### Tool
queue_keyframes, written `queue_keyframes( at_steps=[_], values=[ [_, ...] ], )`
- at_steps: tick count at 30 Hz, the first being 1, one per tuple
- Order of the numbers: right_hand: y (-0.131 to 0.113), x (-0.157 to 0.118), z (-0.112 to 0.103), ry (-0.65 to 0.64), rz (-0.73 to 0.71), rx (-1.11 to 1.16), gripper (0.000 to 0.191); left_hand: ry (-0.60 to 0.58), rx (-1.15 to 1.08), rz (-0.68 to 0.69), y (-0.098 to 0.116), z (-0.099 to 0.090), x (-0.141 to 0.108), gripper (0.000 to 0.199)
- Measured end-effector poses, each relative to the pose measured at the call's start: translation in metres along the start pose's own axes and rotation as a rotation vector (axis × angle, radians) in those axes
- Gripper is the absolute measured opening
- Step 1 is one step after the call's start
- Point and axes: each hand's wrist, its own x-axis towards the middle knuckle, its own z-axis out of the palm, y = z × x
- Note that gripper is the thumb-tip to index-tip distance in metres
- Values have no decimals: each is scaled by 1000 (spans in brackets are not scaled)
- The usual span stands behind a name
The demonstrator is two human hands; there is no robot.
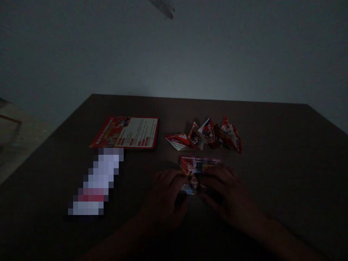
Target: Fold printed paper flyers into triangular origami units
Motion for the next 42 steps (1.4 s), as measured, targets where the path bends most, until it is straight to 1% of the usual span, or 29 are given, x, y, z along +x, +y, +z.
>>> queue_keyframes(
  at_steps=[3, 7, 9, 12, 16, 18, 20, 24, 25, 26, 27, 29, 30, 32, 35, 36, 38, 42],
  values=[
    [1, -1, -4, -18, -19, 1, 27, -31, 0, 2, 0, -1, 1, 37],
    [3, -1, -7, -26, -48, -5, 31, -28, 24, -1, -2, 0, 2, 36],
    [4, -1, -7, -32, -76, -14, 30, -29, 34, 1, -3, 1, 2, 35],
    [5, -1, -6, -41, -109, -12, 23, -38, 37, 12, -6, 2, 1, 35],
    [6, -1, -5, -18, -129, 37, 19, -24, 19, 29, -9, 2, 2, 30],
    [7, -1, -6, 8, -134, 71, 18, 5, 4, 37, -10, 2, 3, 25],
    [7, -2, -6, 52, -140, 102, 17, 59, -22, 57, -11, 1, 4, 19],
    [5, -7, -8, 156, -138, 198, 17, 228, -162, 133, -8, -4, 4, 10],
    [3, -8, -9, 172, -117, 254, 19, 259, -209, 114, -7, -5, 4, 8],
    [1, -9, -8, 177, -73, 323, 20, 273, -254, 58, -5, -7, 3, 6],
    [-1, -10, -8, 176, -4, 400, 19, 269, -299, -31, -4, -8, 2, 7],
    [-4, -11, -7, 174, 198, 557, 14, 219, -404, -233, -2, -10, 1, 12],
    [-5, -11, -7, 175, 314, 634, 11, 192, -474, -312, -1, -10, 1, 14],
    [-4, -8, -7, 184, 527, 791, 16, 147, -640, -404, 0, -10, 2, 17],
    [0, -3, -8, 191, 750, 990, 30, 104, -854, -497, 2, -10, 4, 20],
    [2, -1, -8, 191, 798, 1031, 34, 95, -898, -527, 2, -10, 5, 22],
    [5, 1, -8, 191, 852, 1070, 38, 91, -939, -571, 2, -9, 6, 28],
    [9, 0, -5, 203, 844, 1000, 39, 106, -883, -597, -1, -5, 8, 37]
  ],
)
